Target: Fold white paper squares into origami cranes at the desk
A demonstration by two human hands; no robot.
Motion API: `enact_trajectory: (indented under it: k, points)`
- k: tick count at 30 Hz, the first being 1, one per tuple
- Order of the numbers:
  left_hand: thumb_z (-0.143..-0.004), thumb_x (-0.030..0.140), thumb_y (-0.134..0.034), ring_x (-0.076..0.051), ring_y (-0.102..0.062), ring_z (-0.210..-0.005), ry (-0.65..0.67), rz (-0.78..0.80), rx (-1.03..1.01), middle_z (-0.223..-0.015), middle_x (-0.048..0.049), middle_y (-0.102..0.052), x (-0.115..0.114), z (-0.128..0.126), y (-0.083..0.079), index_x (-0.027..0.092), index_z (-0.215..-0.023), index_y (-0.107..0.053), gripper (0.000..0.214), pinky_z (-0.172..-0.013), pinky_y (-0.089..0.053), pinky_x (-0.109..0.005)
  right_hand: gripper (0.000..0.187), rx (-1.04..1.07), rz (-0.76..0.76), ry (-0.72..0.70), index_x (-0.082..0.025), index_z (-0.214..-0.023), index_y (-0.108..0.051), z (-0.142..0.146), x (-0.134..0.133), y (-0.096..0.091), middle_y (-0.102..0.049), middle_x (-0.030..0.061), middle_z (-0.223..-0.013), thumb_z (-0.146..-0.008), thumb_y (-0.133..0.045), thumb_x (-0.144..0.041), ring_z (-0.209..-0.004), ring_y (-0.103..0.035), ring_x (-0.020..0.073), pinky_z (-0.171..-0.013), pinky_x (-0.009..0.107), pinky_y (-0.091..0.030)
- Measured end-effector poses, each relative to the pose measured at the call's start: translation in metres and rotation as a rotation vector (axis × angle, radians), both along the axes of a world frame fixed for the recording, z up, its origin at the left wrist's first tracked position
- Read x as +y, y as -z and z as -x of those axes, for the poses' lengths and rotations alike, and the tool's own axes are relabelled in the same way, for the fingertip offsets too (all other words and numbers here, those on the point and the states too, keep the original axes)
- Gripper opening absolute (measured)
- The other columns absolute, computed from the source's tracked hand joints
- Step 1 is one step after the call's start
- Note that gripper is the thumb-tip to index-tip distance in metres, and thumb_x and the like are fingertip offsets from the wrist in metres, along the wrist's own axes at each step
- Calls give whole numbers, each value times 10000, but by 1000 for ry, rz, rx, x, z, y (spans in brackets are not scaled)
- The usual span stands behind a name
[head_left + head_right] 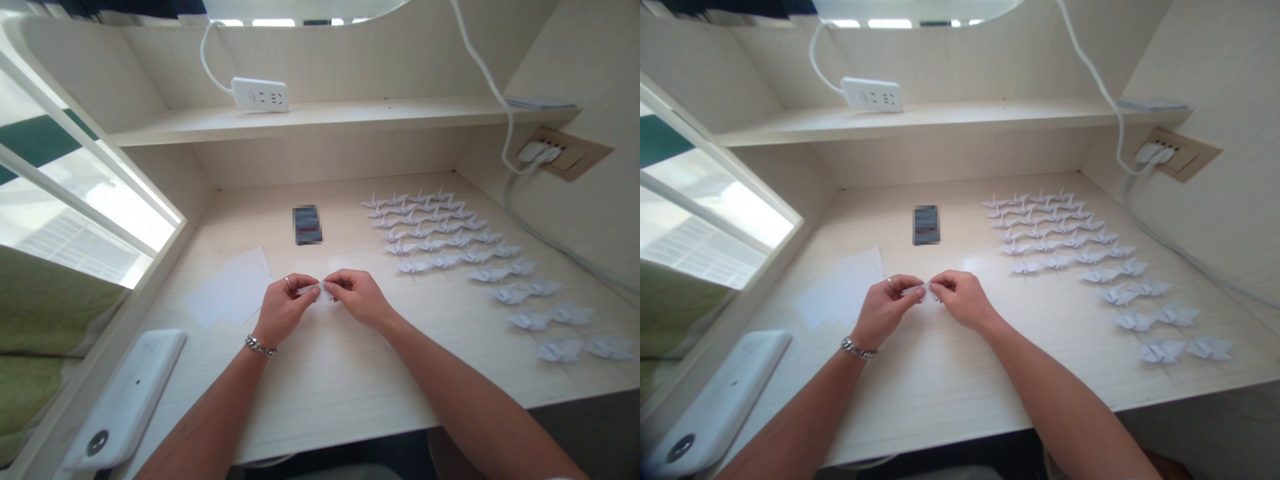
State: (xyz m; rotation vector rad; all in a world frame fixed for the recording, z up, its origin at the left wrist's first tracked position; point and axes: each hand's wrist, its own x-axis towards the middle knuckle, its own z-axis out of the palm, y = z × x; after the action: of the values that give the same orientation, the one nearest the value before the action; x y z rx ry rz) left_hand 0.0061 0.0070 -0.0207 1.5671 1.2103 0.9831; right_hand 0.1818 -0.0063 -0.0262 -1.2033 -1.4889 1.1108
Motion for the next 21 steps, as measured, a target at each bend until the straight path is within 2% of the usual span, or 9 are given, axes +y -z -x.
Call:
enact_trajectory:
  k: [6, 14, 21]
  points:
    - [-717, 346, -734, -173, -658, -713, 31, 23, -25, -803, -67, -726, 1, 1, 2, 142, -843, -708, 241, -650, -514, -273, 164, 140, 64, -31, -150, -853, -717, 2, -1, 0, -719, 54, -797, -752, -683, -275, -727, -655, 165, -677, 286, -518]
    - [-668, 237, -743, -144, -639, -638, 46, 117, -118, -705, -30, -710, -1, -2, -9, 145, -761, -702, 137, -623, -505, -252, 101, 216, 120, -9, -145, -776, -721, 4, 0, 1, -700, 26, -679, -686, -708, -186, -623, -641, 139, -597, 258, -510]
    - [-669, 181, -715, -129, -607, -615, 16, 57, -100, -648, -11, -690, -3, -1, -12, 155, -703, -714, 43, -592, -475, -230, 116, 365, 206, 3, -154, -724, -730, 6, -2, -5, -682, 4, -618, -623, -754, -207, -568, -628, 129, -576, 268, -530]
